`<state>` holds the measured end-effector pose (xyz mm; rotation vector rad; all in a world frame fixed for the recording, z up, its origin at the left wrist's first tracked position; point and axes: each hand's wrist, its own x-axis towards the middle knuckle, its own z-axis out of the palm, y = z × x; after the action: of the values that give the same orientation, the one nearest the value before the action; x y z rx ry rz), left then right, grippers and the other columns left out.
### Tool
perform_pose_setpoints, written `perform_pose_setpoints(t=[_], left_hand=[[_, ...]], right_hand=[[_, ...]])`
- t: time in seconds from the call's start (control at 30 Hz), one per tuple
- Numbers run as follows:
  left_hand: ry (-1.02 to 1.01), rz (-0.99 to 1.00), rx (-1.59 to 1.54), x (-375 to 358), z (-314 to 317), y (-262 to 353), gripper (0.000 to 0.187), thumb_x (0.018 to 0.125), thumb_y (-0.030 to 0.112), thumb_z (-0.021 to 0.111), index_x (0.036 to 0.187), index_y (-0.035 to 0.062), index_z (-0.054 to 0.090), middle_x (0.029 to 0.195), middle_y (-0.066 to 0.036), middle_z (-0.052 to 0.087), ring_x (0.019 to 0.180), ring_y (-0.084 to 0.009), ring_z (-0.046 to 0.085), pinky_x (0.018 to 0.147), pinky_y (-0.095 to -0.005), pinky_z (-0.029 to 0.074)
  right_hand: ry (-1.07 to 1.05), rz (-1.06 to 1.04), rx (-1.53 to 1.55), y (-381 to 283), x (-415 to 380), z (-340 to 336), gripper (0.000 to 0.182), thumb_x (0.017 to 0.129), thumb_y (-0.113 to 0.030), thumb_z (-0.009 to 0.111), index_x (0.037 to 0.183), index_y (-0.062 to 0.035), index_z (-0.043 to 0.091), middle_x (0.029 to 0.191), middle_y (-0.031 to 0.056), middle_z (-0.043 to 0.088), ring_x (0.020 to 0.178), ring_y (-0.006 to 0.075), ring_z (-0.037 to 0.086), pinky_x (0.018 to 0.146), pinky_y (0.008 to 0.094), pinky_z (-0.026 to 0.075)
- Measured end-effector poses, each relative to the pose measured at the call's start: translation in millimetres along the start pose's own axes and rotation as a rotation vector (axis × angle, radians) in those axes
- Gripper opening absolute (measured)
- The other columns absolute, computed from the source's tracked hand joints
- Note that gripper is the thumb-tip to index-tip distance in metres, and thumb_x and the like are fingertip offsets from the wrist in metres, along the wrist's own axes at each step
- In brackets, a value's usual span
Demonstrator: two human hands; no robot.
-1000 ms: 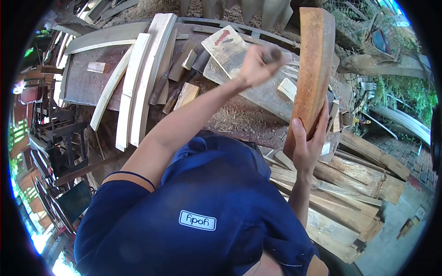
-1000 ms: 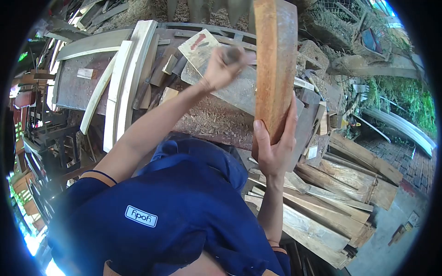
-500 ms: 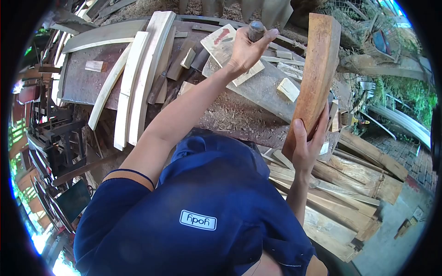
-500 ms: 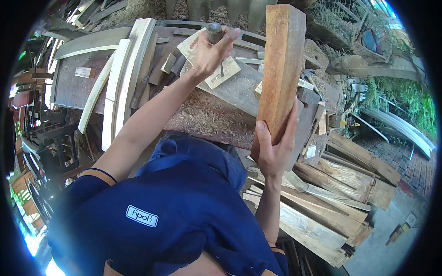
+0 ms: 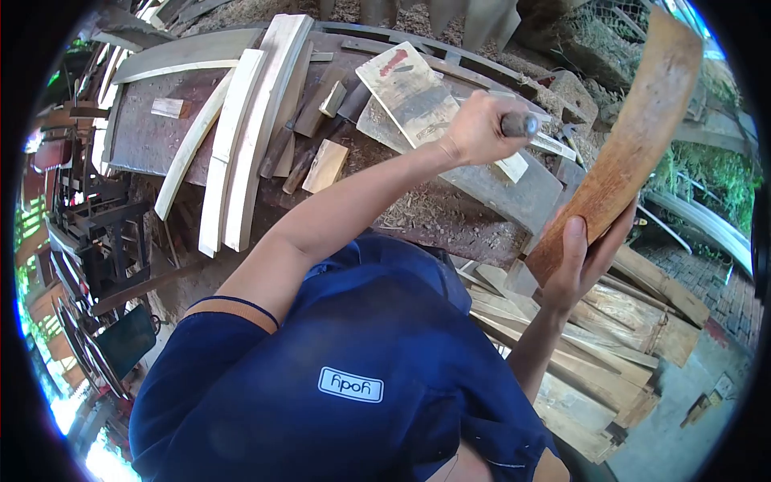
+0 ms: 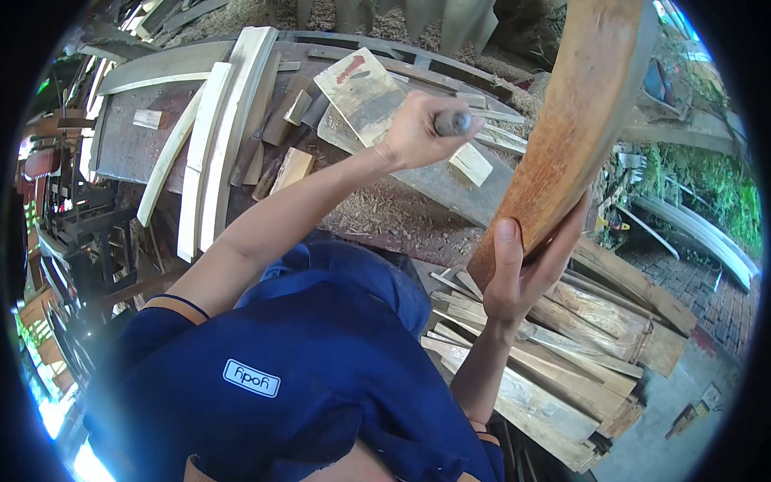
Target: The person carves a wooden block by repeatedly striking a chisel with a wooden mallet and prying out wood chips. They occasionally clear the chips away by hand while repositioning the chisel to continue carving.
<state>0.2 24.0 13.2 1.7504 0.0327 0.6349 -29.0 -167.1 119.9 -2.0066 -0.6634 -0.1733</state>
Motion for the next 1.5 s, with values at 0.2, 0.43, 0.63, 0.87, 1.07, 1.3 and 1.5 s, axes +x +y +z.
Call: perform_pose_setpoints(t=[0.2,0.43,0.63,0.87,1.07,1.3,1.5], left_hand=[[-0.115,0.069,0.148,-11.6,11.7,-5.5,0.017,0.065,0.019,0.075,0.077,0.0126,0.066,0.068,-0.011,0.064,0.069,-0.0359,0.064,0.062,-0.0429,0.051],[-0.120,0.061,0.131,-18.0,12.9,1.2,0.019,0.063,0.019,0.074,0.078,0.0126,0.065,0.069,-0.012,0.064,0.071,-0.0370,0.064,0.063,-0.0455,0.051],[-0.128,0.080,0.119,-16.6,13.2,-2.5,0.019,0.063,0.020,0.074,0.078,0.0120,0.065,0.070,-0.013,0.064,0.071,-0.0379,0.063,0.063,-0.0456,0.051],[-0.118,0.069,0.143,-14.2,9.1,-4.4,0.020,0.063,0.020,0.074,0.077,0.0109,0.065,0.069,-0.014,0.063,0.072,-0.0387,0.062,0.062,-0.0453,0.050],[-0.087,0.075,0.106,-16.4,8.4,-4.2,0.020,0.063,0.020,0.075,0.078,0.0109,0.066,0.070,-0.014,0.063,0.072,-0.0387,0.062,0.063,-0.0447,0.050],[-0.111,0.041,0.087,-15.4,9.6,-1.2,0.018,0.066,0.021,0.074,0.079,0.0122,0.067,0.071,-0.012,0.065,0.073,-0.0375,0.064,0.064,-0.0446,0.051],[-0.108,0.039,0.159,-12.3,14.1,-7.6,0.018,0.066,0.022,0.075,0.080,0.0123,0.067,0.073,-0.013,0.066,0.073,-0.0379,0.064,0.066,-0.0451,0.052]], right_hand=[[0.018,0.176,0.066,3.7,-10.1,7.0,0.079,0.089,-0.028,0.061,0.150,0.0060,0.023,0.147,0.0232,0.035,0.131,0.0311,0.040,0.110,0.0434,0.030],[0.014,0.238,0.108,8.3,-13.5,8.7,0.079,0.090,-0.028,0.060,0.150,0.0064,0.022,0.148,0.0231,0.034,0.132,0.0315,0.039,0.111,0.0432,0.029],[-0.035,0.217,0.124,6.4,-16.2,11.8,0.082,0.090,-0.027,0.060,0.152,0.0062,0.016,0.152,0.0239,0.027,0.138,0.0332,0.032,0.114,0.0432,0.024],[-0.046,0.221,0.132,2.1,-17.7,11.0,0.083,0.090,-0.026,0.059,0.152,0.0062,0.015,0.154,0.0238,0.025,0.140,0.0335,0.030,0.115,0.0431,0.023],[-0.036,0.205,0.116,-4.3,-14.2,12.4,0.081,0.090,-0.025,0.059,0.152,0.0063,0.016,0.153,0.0236,0.027,0.138,0.0331,0.032,0.114,0.0431,0.024],[-0.043,0.212,0.137,2.8,-10.9,8.8,0.083,0.087,-0.024,0.061,0.151,0.0067,0.018,0.150,0.0245,0.030,0.139,0.0351,0.031,0.114,0.0448,0.025],[-0.048,0.047,0.153,-24.4,10.3,4.7,0.076,0.089,-0.020,0.053,0.151,-0.0015,0.014,0.096,0.0200,0.054,0.079,0.0236,0.056,0.068,0.0350,0.049]])
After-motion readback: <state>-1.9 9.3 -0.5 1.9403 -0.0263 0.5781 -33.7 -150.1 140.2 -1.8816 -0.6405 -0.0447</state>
